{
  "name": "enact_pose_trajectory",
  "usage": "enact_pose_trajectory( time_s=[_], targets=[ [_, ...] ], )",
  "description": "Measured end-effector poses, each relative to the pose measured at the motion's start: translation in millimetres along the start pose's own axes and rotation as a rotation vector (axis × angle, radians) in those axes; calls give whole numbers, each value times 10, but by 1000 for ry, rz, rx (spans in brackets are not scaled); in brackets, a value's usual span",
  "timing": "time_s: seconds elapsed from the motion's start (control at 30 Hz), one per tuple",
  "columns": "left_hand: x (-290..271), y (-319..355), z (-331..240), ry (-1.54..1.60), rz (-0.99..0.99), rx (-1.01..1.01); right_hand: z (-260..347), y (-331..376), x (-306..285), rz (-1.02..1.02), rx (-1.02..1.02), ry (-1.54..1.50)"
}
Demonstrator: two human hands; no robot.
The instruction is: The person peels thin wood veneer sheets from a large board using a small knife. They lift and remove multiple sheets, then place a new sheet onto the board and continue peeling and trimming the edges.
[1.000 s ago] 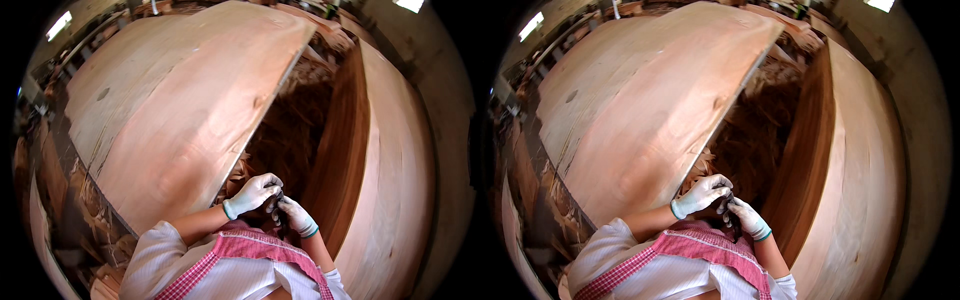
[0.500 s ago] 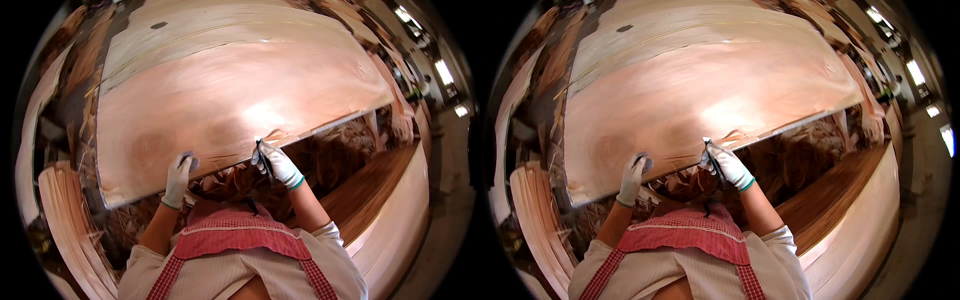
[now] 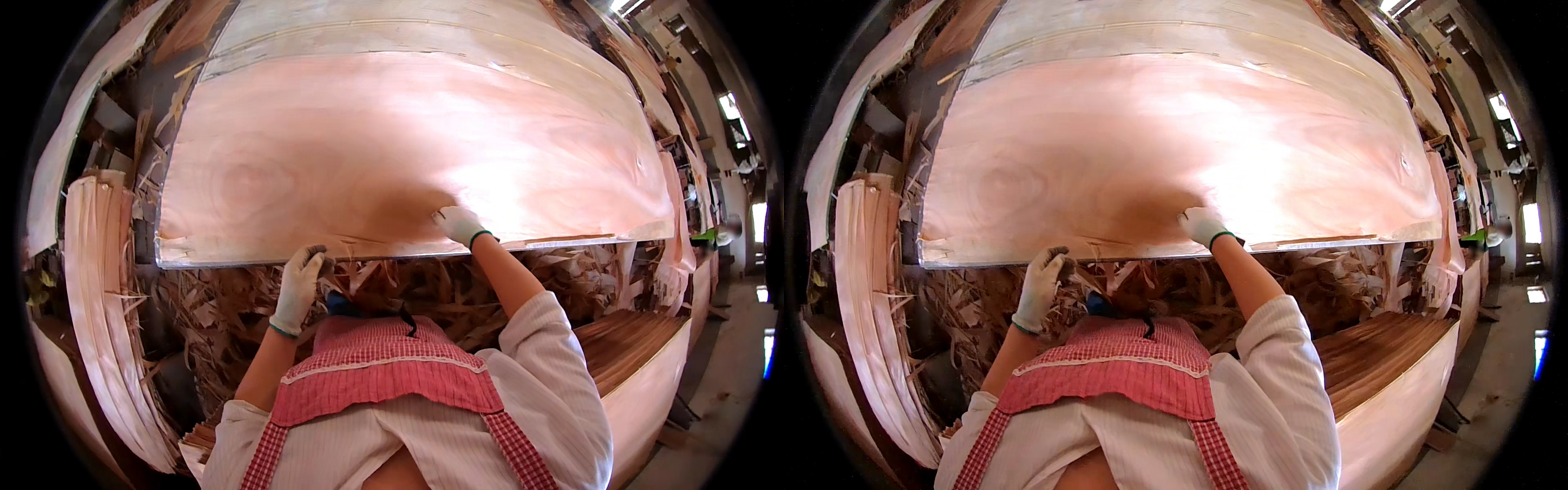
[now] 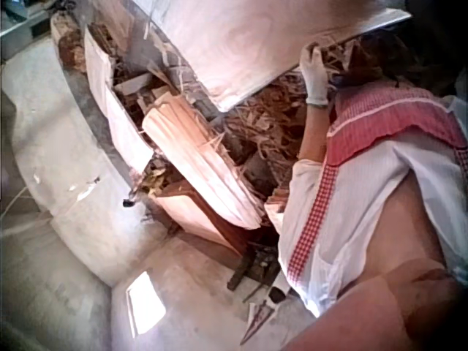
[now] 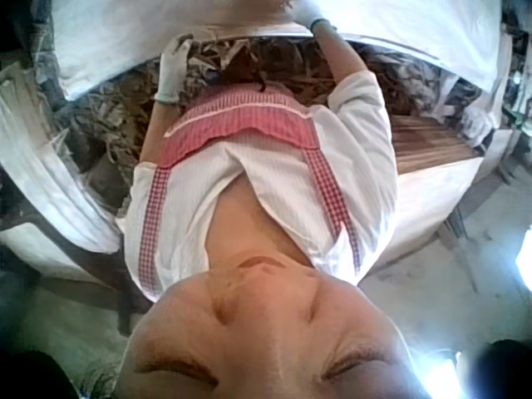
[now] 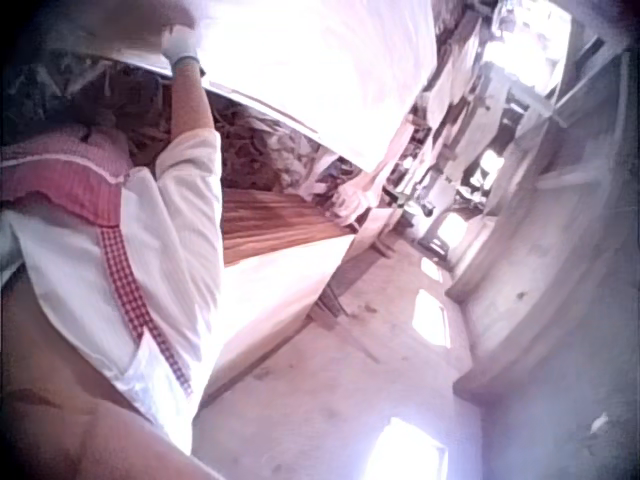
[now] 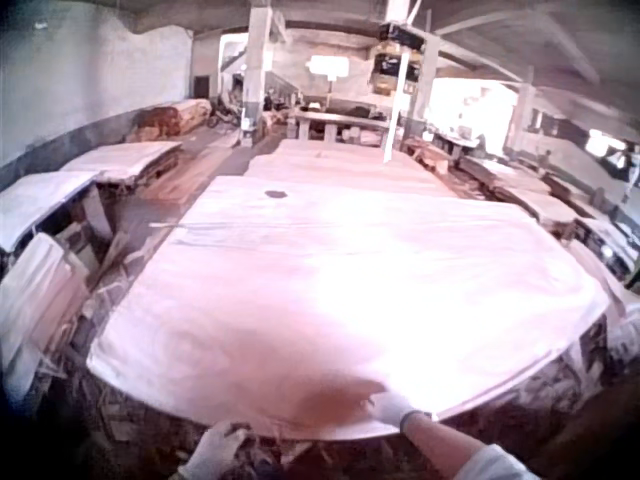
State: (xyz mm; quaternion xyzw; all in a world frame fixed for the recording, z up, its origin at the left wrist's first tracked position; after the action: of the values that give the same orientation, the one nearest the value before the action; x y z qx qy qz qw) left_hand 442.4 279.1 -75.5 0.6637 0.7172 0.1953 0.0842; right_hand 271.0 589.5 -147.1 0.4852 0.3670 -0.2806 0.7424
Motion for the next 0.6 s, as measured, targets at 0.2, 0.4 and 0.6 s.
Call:
enact_pose_trajectory(
  time_s=[0.2,0.4,0.6],
  targets=[
    [-220,-197,185,75,-38,-20,-96,-140,78,161,105,117],
    [-321,-356,260,165,-35,-105,-36,-137,18,213,193,132],
    [-422,-624,185,113,-36,-76,-10,-167,-6,246,240,162]
  ],
)
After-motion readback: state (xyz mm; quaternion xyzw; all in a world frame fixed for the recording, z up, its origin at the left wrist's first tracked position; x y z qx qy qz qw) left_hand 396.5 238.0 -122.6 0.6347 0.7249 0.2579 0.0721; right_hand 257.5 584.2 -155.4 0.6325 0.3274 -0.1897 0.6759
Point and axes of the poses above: each hand's wrist, its own y-axis away from the middle knuckle, its own x-axis out of the palm, z = x × y, the point moved 8 cm from there along -y, towards the middle knuckle, and after that the axes turned 4 degrees about z, right-handed, at the moved point
